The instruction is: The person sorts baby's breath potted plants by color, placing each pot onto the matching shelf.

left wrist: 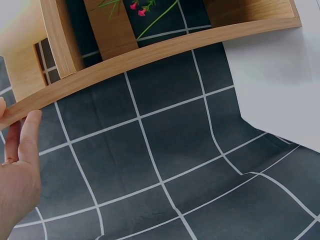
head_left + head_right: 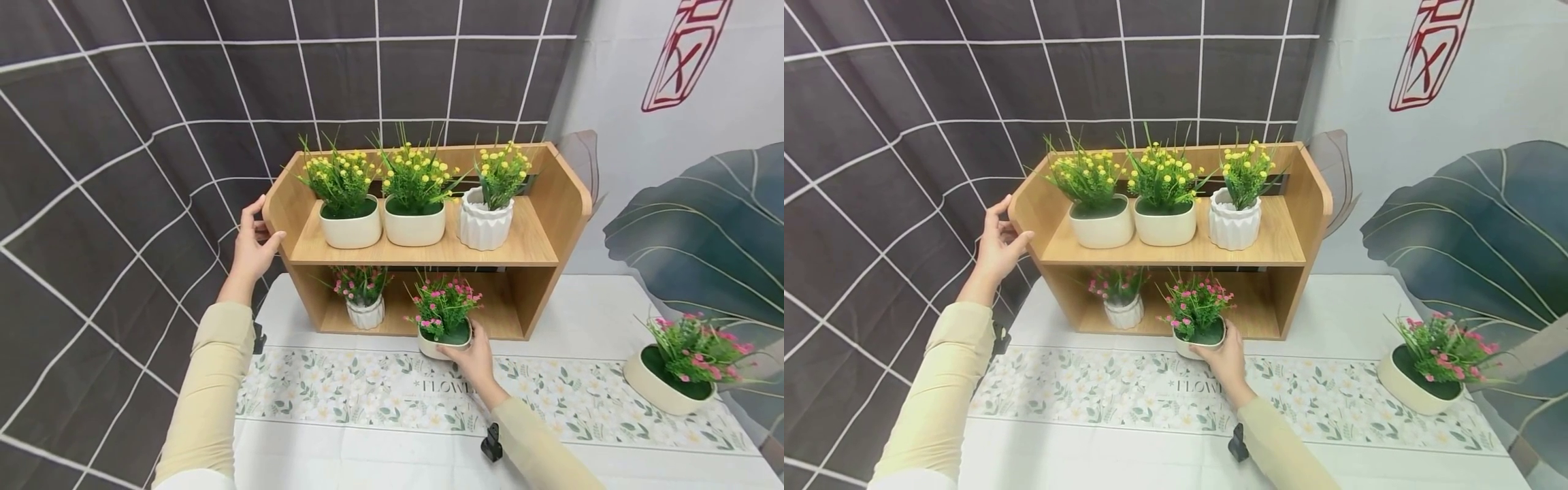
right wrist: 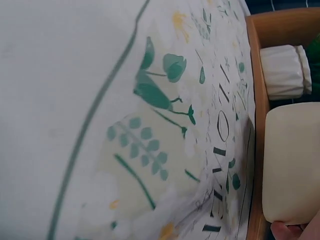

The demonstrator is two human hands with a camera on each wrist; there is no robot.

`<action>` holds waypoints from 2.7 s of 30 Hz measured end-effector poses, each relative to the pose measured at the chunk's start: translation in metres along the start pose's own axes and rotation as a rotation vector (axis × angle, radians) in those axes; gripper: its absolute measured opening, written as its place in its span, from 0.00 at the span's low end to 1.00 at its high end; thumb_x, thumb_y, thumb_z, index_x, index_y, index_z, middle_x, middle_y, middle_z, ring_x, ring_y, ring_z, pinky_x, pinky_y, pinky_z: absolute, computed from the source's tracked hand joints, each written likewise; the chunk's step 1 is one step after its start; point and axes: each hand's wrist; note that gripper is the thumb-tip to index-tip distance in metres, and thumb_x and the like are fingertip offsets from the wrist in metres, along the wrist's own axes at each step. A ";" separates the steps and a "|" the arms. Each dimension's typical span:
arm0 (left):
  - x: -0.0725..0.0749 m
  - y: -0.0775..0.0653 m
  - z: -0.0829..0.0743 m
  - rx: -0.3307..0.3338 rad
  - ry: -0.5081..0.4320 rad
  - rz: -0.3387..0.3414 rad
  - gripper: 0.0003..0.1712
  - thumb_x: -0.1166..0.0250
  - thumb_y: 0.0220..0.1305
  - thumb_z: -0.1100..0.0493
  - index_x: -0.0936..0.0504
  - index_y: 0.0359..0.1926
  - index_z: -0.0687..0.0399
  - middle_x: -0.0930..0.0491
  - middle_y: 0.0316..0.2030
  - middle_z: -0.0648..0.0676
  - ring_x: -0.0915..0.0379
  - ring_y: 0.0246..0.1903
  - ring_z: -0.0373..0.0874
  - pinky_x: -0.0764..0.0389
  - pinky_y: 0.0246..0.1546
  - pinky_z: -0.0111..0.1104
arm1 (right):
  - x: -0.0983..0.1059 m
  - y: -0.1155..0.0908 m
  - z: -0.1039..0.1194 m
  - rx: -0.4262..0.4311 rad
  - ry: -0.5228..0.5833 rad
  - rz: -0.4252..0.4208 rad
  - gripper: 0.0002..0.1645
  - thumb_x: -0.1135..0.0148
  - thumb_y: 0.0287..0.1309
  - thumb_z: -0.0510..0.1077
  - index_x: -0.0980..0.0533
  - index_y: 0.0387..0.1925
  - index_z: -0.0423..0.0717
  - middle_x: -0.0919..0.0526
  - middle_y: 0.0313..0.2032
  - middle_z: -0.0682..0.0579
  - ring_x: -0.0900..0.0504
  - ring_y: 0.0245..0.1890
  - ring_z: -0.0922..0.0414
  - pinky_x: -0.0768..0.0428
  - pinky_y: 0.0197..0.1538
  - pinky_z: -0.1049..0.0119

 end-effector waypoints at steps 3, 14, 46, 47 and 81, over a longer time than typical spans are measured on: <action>0.000 0.000 0.001 -0.001 0.000 -0.002 0.39 0.44 0.64 0.70 0.49 0.71 0.48 0.31 0.52 0.73 0.31 0.52 0.66 0.25 0.51 0.57 | -0.005 0.004 0.001 0.004 0.014 -0.004 0.59 0.21 0.35 0.45 0.43 0.66 0.29 0.35 0.62 0.31 0.35 0.62 0.37 0.38 0.67 0.43; -0.001 0.000 0.000 -0.006 -0.006 -0.004 0.39 0.43 0.64 0.71 0.48 0.71 0.48 0.31 0.51 0.72 0.30 0.51 0.66 0.25 0.51 0.57 | -0.017 0.016 0.001 -0.006 0.050 -0.016 0.56 0.22 0.37 0.41 0.43 0.64 0.29 0.35 0.61 0.31 0.35 0.62 0.37 0.36 0.67 0.45; 0.000 0.001 0.000 -0.041 -0.001 -0.019 0.39 0.43 0.63 0.71 0.47 0.71 0.50 0.30 0.50 0.72 0.30 0.51 0.65 0.28 0.56 0.54 | -0.044 0.041 0.015 -0.035 0.053 0.101 0.51 0.27 0.45 0.43 0.45 0.64 0.31 0.35 0.61 0.29 0.35 0.62 0.36 0.36 0.66 0.44; 0.000 0.001 0.000 -0.040 -0.001 -0.019 0.39 0.43 0.63 0.71 0.47 0.71 0.50 0.30 0.50 0.72 0.30 0.52 0.65 0.28 0.56 0.53 | -0.044 0.042 0.016 -0.038 0.050 0.105 0.51 0.27 0.46 0.44 0.45 0.65 0.31 0.35 0.61 0.29 0.35 0.61 0.36 0.36 0.66 0.44; -0.002 0.002 0.002 -0.025 -0.016 -0.011 0.39 0.43 0.63 0.70 0.48 0.71 0.50 0.31 0.51 0.72 0.30 0.52 0.65 0.28 0.56 0.55 | -0.055 0.051 0.018 -0.004 0.047 0.072 0.47 0.30 0.47 0.42 0.44 0.63 0.28 0.34 0.59 0.27 0.35 0.62 0.35 0.36 0.67 0.45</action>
Point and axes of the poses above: each hand's wrist, its own y-axis towards the middle knuckle, its own x-axis out of the back of the hand, z = x × y
